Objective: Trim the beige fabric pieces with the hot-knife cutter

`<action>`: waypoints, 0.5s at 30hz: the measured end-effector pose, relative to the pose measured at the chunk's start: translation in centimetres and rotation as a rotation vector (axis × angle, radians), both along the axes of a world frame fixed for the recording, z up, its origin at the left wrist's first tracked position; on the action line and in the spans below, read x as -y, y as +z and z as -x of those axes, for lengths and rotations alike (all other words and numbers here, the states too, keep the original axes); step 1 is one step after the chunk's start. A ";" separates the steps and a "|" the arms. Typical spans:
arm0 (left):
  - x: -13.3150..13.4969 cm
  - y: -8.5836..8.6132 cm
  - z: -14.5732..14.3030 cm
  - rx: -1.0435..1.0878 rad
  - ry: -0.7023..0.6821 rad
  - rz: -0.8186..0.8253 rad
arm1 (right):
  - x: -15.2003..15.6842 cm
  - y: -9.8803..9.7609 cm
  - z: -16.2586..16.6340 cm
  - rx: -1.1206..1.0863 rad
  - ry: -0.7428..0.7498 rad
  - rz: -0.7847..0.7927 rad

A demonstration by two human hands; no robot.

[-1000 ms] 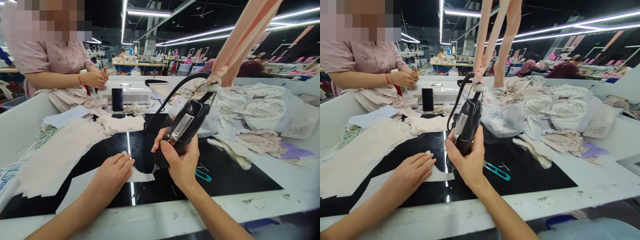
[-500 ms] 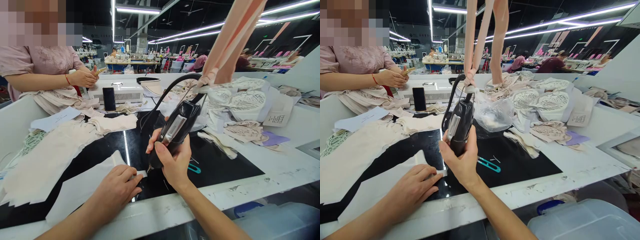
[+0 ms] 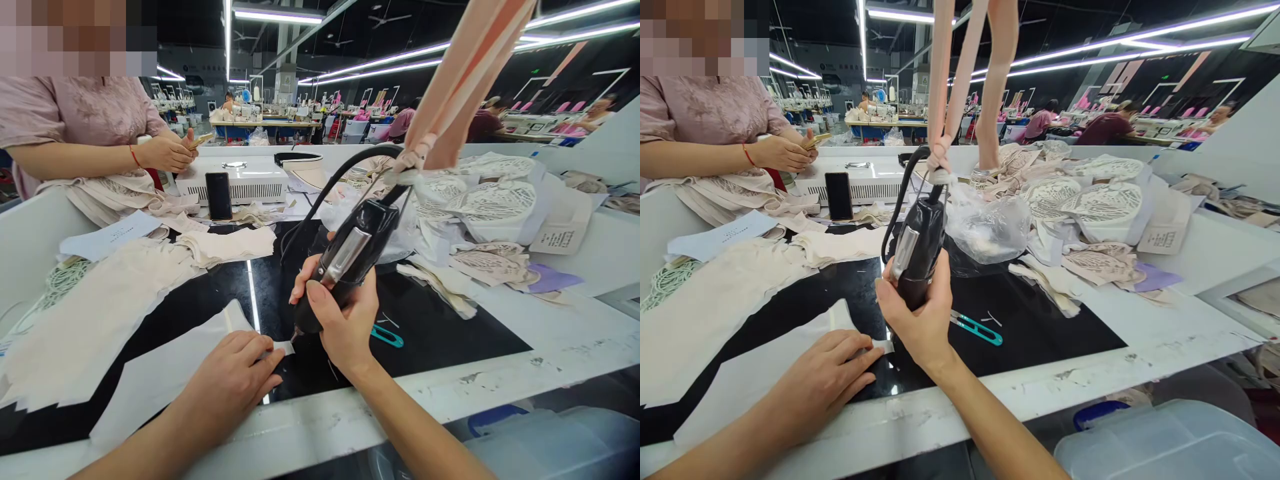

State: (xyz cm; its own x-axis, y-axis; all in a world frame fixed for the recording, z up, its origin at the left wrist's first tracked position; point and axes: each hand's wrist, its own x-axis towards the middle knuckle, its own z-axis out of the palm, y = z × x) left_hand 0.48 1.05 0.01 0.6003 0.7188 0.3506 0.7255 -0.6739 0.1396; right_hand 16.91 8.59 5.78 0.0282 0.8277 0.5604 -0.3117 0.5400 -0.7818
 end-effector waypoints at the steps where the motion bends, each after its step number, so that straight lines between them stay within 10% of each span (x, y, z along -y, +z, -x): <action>1: 0.0 0.0 0.0 0.002 0.000 -0.003 | 0.0 -0.1 0.0 -0.001 -0.001 0.000; 15: 0.0 -0.1 -0.1 0.015 -0.002 0.001 | 0.0 -0.1 0.1 -0.003 -0.024 0.022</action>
